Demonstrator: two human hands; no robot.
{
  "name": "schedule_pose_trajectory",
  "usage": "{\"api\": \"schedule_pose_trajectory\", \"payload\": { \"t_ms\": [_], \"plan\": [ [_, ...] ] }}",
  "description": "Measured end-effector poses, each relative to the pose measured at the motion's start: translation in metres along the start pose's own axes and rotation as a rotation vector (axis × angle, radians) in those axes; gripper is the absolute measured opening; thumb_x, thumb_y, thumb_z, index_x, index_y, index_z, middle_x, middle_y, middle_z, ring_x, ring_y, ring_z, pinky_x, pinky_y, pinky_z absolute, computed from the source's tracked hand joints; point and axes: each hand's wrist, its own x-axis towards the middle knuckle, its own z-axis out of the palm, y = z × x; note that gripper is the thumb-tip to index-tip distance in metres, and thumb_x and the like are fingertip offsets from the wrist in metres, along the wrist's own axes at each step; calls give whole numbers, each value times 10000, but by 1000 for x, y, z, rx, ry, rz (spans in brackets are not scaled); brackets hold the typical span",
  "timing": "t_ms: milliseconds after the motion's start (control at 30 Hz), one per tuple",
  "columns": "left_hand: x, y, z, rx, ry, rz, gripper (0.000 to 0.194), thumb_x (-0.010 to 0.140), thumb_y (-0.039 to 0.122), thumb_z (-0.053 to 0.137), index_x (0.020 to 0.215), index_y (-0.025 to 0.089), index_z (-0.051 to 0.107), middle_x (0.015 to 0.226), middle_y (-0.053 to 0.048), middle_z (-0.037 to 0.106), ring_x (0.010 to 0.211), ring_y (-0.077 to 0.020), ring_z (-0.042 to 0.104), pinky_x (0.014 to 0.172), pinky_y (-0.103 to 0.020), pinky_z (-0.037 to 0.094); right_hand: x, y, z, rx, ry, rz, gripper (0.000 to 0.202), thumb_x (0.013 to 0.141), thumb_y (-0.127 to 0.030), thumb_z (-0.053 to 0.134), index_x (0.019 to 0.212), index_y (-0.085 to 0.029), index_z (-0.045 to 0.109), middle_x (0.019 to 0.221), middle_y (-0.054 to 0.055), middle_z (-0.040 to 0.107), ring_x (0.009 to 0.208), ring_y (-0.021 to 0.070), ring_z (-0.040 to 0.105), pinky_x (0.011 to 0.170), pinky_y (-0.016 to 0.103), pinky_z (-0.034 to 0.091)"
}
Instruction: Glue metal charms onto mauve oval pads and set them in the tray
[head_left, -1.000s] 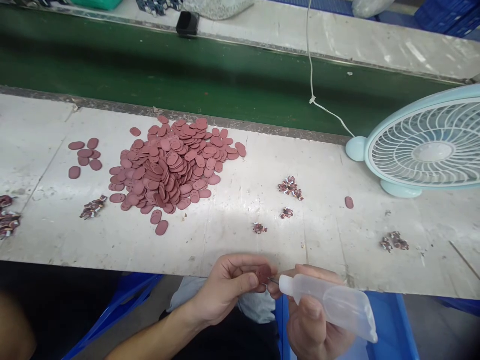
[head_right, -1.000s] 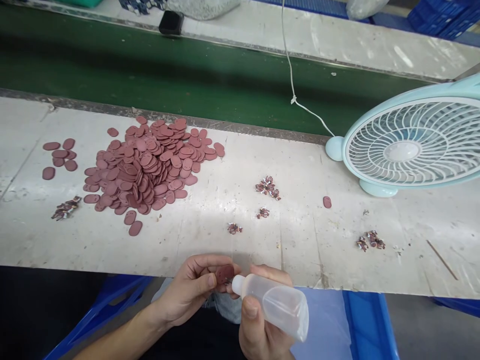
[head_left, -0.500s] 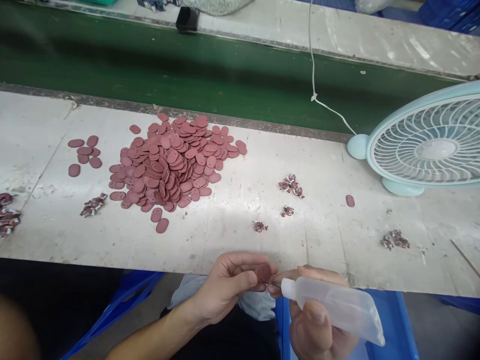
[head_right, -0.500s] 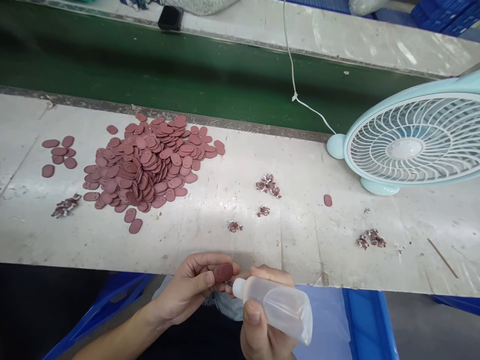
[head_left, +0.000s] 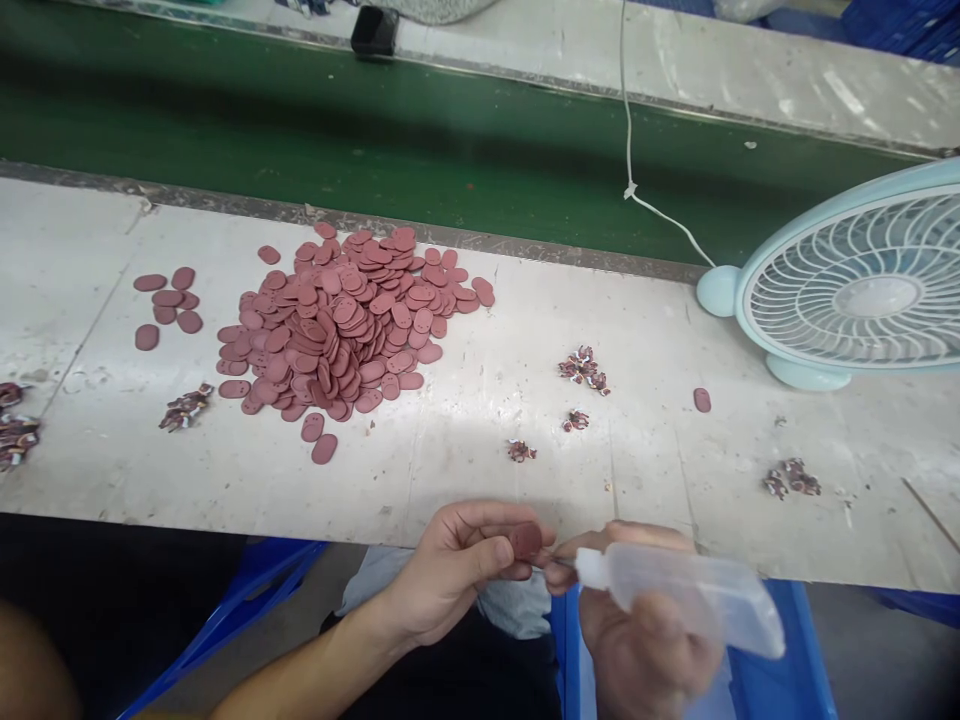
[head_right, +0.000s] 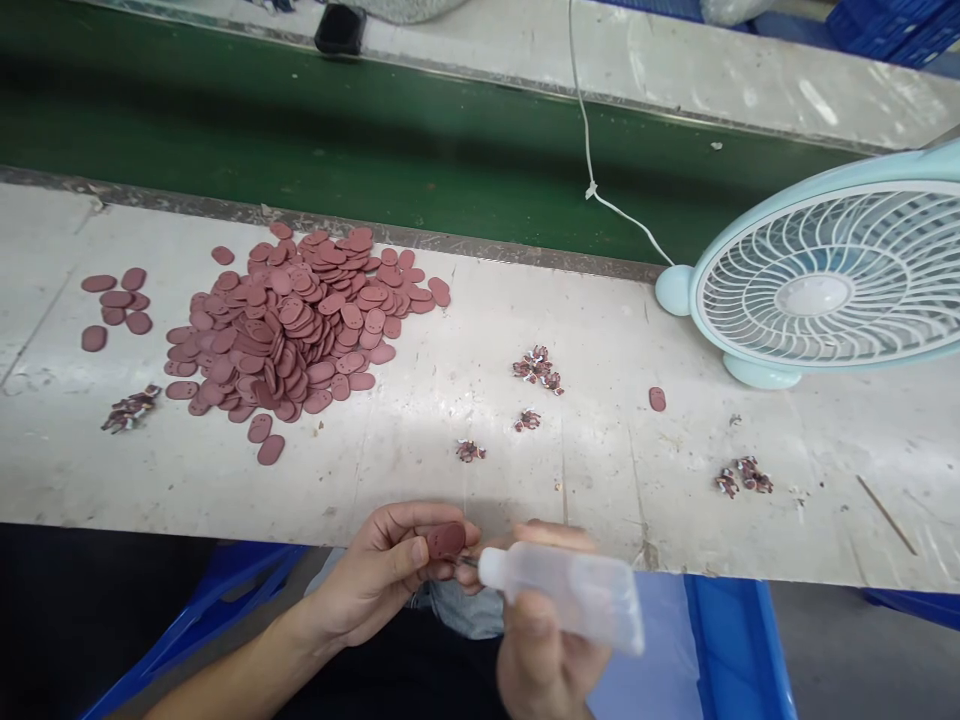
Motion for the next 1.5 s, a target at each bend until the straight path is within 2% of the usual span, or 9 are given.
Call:
{"api": "schedule_pose_trajectory", "payload": {
  "t_ms": [167, 367, 467, 600, 800, 1000, 1167, 1367, 1500],
  "plan": [
    [-1, 6, -1, -27, -26, 25, 269, 857, 252, 784, 1120, 196, 779, 1126, -110, 802, 953, -175, 772, 799, -195, 567, 46, -12, -26, 868, 68, 362, 313, 873, -392, 626, 1101, -179, 598, 762, 26, 609, 628, 144, 655, 447, 191, 567],
    [-4, 12, -6, -31, 5, 39, 233, 870, 224, 769, 1100, 192, 787, 1097, -93, 811, 938, -167, 774, 808, -193, 577, 84, 25, -81, 1551, -125, 654, 329, 910, -423, 598, 1135, -204, 499, 674, -22, 483, 591, 164, 617, 403, 221, 574],
    [-5, 15, -13, -49, 33, 72, 238, 873, 227, 765, 1106, 183, 784, 1101, -101, 810, 942, -168, 772, 804, -190, 582, 70, 22, -65, 1208, -160, 449, 472, 868, -512, 682, 1170, -173, 551, 684, -43, 481, 516, 93, 550, 323, 119, 452],
    [-7, 22, -21, -38, 105, 106, 232, 892, 213, 740, 1116, 167, 777, 1135, -114, 799, 960, -174, 769, 795, -184, 586, 48, 14, -16, 94, -100, 135, 260, 936, -406, 654, 1104, -210, 687, 687, -40, 515, 494, 84, 487, 387, 170, 420],
    [-10, 29, -24, -20, 133, 128, 230, 885, 222, 747, 1107, 168, 778, 1132, -109, 801, 961, -168, 768, 801, -179, 587, 74, 27, 23, -1231, -311, -167, 317, 967, -370, 603, 1235, -221, 681, 899, 54, 676, 729, 211, 628, 660, 335, 452],
    [-10, 27, -23, 6, 148, 101, 235, 883, 215, 749, 1111, 168, 777, 1137, -109, 799, 968, -167, 765, 802, -180, 581, 77, 17, 16, -1126, -325, -42, 117, 944, -319, 605, 1000, -244, 676, 625, -46, 620, 590, 161, 627, 571, 274, 442],
    [-5, 24, -23, 31, 152, 82, 240, 869, 209, 762, 1107, 176, 777, 1134, -104, 801, 973, -180, 765, 803, -198, 582, 63, 10, 4, -812, -378, 109, 108, 923, -323, 645, 964, -231, 686, 869, 13, 738, 724, 165, 704, 647, 263, 569],
    [-4, 24, -19, 84, 123, 108, 261, 861, 237, 776, 1120, 206, 777, 1149, -91, 799, 991, -179, 761, 814, -201, 576, 45, 15, -1, -555, -146, 123, 170, 881, -299, 728, 1038, -245, 692, 930, 33, 747, 766, 168, 723, 653, 252, 595],
    [-5, 22, -17, 150, 105, 148, 288, 824, 222, 811, 1110, 226, 783, 1139, -74, 803, 1017, -185, 753, 890, -245, 573, 30, 2, 3, -333, -268, 82, 199, 895, -197, 704, 1064, -296, 735, 929, 10, 732, 834, 150, 709, 716, 236, 599]
  ]
}}
